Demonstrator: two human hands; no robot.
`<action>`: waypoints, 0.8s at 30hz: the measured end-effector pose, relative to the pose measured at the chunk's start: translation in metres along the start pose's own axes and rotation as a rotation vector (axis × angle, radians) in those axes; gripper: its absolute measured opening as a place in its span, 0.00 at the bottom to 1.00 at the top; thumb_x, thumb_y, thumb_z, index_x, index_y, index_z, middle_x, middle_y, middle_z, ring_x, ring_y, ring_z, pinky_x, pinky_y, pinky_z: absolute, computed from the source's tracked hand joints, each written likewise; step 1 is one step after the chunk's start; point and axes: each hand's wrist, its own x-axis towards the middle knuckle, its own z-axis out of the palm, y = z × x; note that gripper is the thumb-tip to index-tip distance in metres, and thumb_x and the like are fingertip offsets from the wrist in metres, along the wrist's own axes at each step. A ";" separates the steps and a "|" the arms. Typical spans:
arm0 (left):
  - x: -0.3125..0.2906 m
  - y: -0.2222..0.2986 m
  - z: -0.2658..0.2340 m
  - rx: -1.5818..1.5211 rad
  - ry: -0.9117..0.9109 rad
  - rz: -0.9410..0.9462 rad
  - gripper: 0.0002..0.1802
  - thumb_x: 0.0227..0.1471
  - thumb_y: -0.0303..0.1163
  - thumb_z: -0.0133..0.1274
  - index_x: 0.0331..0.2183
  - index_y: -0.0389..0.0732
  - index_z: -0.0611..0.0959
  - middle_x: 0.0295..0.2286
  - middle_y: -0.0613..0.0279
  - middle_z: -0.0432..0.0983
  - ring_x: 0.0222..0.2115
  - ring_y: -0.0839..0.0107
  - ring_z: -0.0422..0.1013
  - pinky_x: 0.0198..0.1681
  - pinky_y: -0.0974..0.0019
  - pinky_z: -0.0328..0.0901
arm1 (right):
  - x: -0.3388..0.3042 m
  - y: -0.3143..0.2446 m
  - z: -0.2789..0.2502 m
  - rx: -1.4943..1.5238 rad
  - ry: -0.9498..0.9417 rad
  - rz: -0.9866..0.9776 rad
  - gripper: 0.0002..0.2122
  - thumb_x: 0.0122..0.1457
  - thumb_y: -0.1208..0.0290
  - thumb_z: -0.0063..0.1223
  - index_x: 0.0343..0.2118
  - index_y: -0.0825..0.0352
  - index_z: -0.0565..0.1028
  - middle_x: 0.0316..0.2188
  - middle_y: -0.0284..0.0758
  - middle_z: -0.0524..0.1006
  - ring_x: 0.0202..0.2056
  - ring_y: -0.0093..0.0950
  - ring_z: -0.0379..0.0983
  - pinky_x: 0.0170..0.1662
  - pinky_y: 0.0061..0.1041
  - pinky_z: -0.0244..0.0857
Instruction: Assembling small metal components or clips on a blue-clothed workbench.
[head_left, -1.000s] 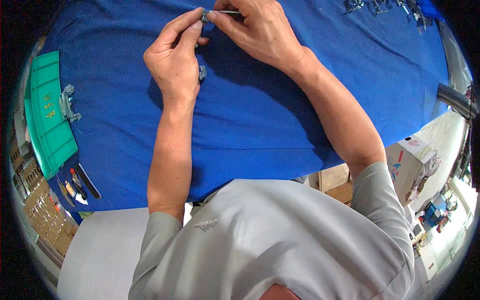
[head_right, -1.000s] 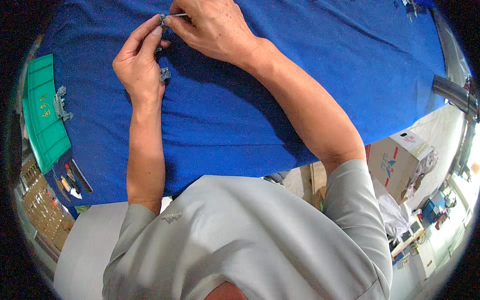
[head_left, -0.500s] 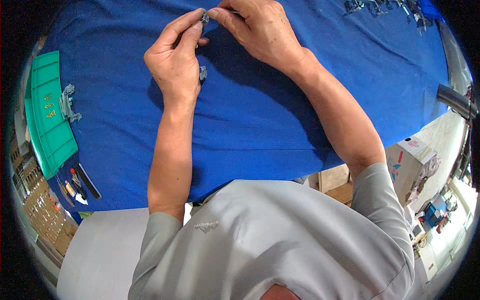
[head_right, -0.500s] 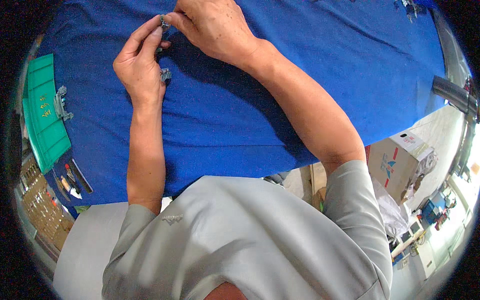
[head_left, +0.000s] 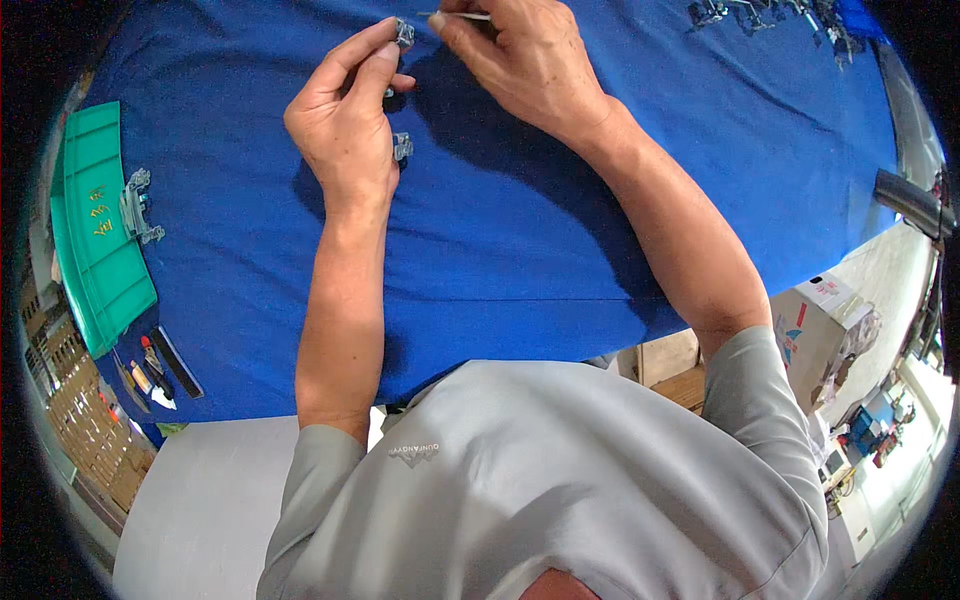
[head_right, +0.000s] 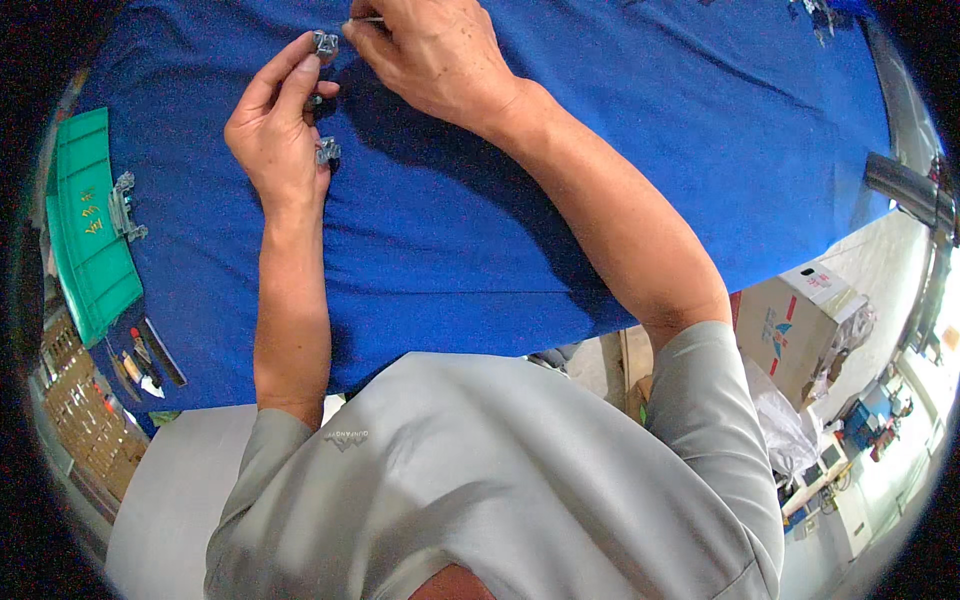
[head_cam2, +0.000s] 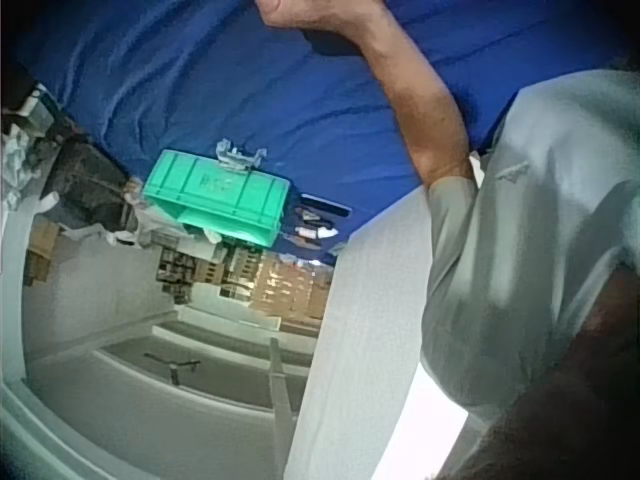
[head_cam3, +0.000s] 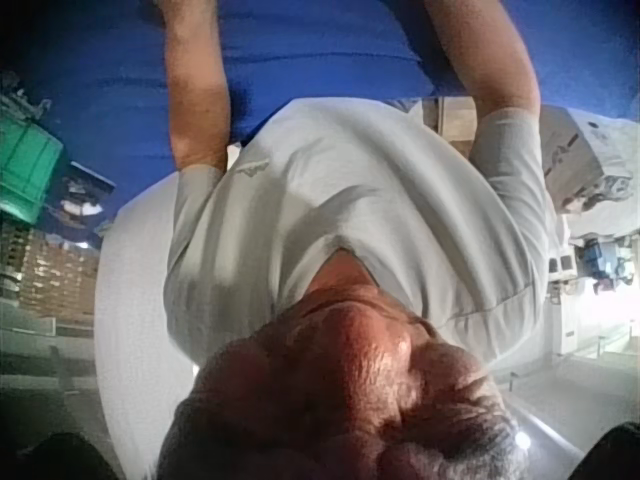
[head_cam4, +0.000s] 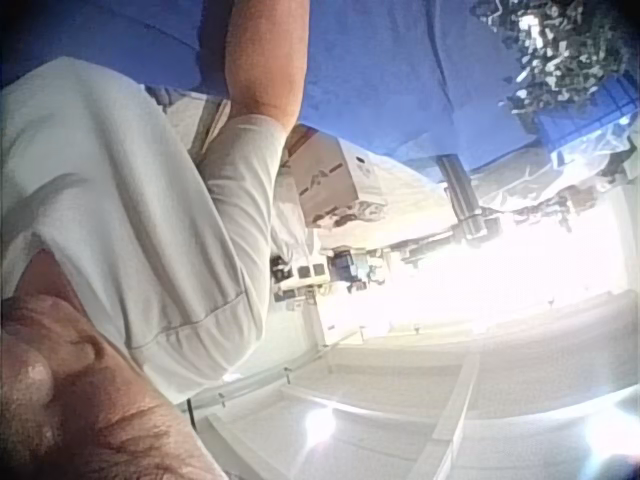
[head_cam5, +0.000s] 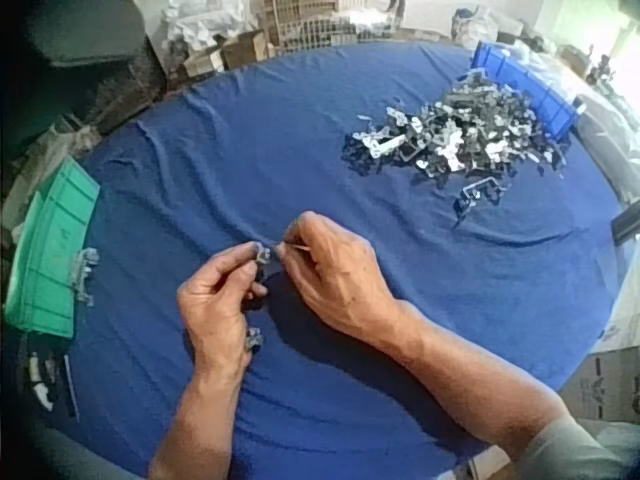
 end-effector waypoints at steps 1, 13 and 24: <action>0.001 0.000 -0.001 -0.014 -0.012 -0.019 0.17 0.54 0.18 0.56 0.47 0.30 0.81 0.38 0.53 0.82 0.32 0.75 0.77 0.33 0.74 0.73 | 0.001 -0.001 -0.001 -0.003 0.033 0.028 0.05 0.58 0.78 0.55 0.32 0.70 0.70 0.27 0.43 0.73 0.29 0.42 0.73 0.31 0.36 0.66; 0.007 0.015 -0.008 -0.618 -0.250 -0.284 0.21 0.59 0.21 0.40 0.54 0.28 0.70 0.41 0.47 0.78 0.37 0.65 0.78 0.37 0.64 0.76 | -0.002 -0.006 0.006 0.020 -0.072 -0.027 0.03 0.60 0.75 0.52 0.35 0.66 0.71 0.29 0.40 0.72 0.31 0.41 0.71 0.34 0.37 0.67; -0.001 0.001 0.011 -0.281 0.101 -0.021 0.15 0.60 0.22 0.39 0.47 0.31 0.76 0.43 0.49 0.77 0.43 0.64 0.74 0.42 0.62 0.72 | -0.011 -0.001 0.016 -0.158 -0.165 -0.007 0.06 0.61 0.71 0.54 0.34 0.67 0.70 0.24 0.41 0.75 0.25 0.40 0.74 0.26 0.34 0.67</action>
